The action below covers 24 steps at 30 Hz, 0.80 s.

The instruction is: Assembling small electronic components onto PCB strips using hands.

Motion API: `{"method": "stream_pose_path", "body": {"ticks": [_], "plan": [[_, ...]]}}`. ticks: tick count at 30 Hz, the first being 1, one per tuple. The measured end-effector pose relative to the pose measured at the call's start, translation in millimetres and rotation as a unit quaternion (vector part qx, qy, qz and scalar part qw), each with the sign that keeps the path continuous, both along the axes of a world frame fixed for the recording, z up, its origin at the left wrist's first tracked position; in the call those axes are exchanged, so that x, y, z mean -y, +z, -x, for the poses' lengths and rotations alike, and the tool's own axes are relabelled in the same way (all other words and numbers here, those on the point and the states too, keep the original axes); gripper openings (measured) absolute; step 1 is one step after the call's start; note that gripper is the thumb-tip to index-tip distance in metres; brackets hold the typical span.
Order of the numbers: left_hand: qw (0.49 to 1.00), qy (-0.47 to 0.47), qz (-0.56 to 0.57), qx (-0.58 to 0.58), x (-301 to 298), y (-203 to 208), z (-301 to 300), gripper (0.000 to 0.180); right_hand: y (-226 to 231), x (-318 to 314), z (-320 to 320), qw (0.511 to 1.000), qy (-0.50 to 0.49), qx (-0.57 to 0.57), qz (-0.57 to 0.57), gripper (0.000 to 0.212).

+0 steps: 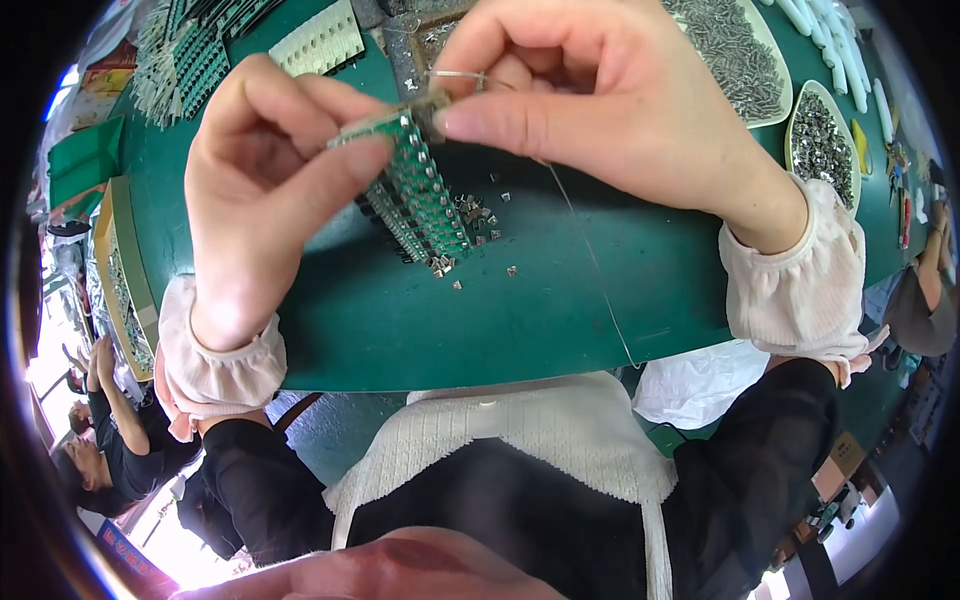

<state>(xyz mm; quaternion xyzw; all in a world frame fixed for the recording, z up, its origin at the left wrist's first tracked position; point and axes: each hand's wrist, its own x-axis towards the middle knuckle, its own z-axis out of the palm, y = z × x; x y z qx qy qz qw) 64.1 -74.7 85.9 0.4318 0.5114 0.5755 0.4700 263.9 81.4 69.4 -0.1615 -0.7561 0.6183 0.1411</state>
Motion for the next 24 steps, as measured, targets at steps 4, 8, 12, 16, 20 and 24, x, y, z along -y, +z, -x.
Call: {"method": "stream_pose_path", "body": {"ticks": [4,8,12,16,20,24], "plan": [[0.937,-0.081,-0.195,-0.278,7,-2,8,0.034,2,-4,1,0.973,0.097,-0.121,-0.17,0.014],[0.875,-0.086,-0.251,-0.404,17,3,4,0.036,13,2,6,0.97,0.139,-0.137,-0.145,0.014],[0.849,-0.061,-0.307,-0.426,20,1,-1,0.037,11,1,4,0.964,0.144,-0.154,-0.161,0.015],[0.846,-0.052,-0.309,-0.431,20,-4,-3,0.04,5,1,1,0.965,0.147,-0.155,-0.155,0.013],[0.849,-0.021,-0.317,-0.423,17,-3,-6,0.043,13,3,-5,0.995,0.068,-0.021,0.069,0.01],[0.833,-0.04,-0.307,-0.458,23,-3,4,0.042,22,-21,-20,0.976,0.094,0.193,0.033,0.012]]}}
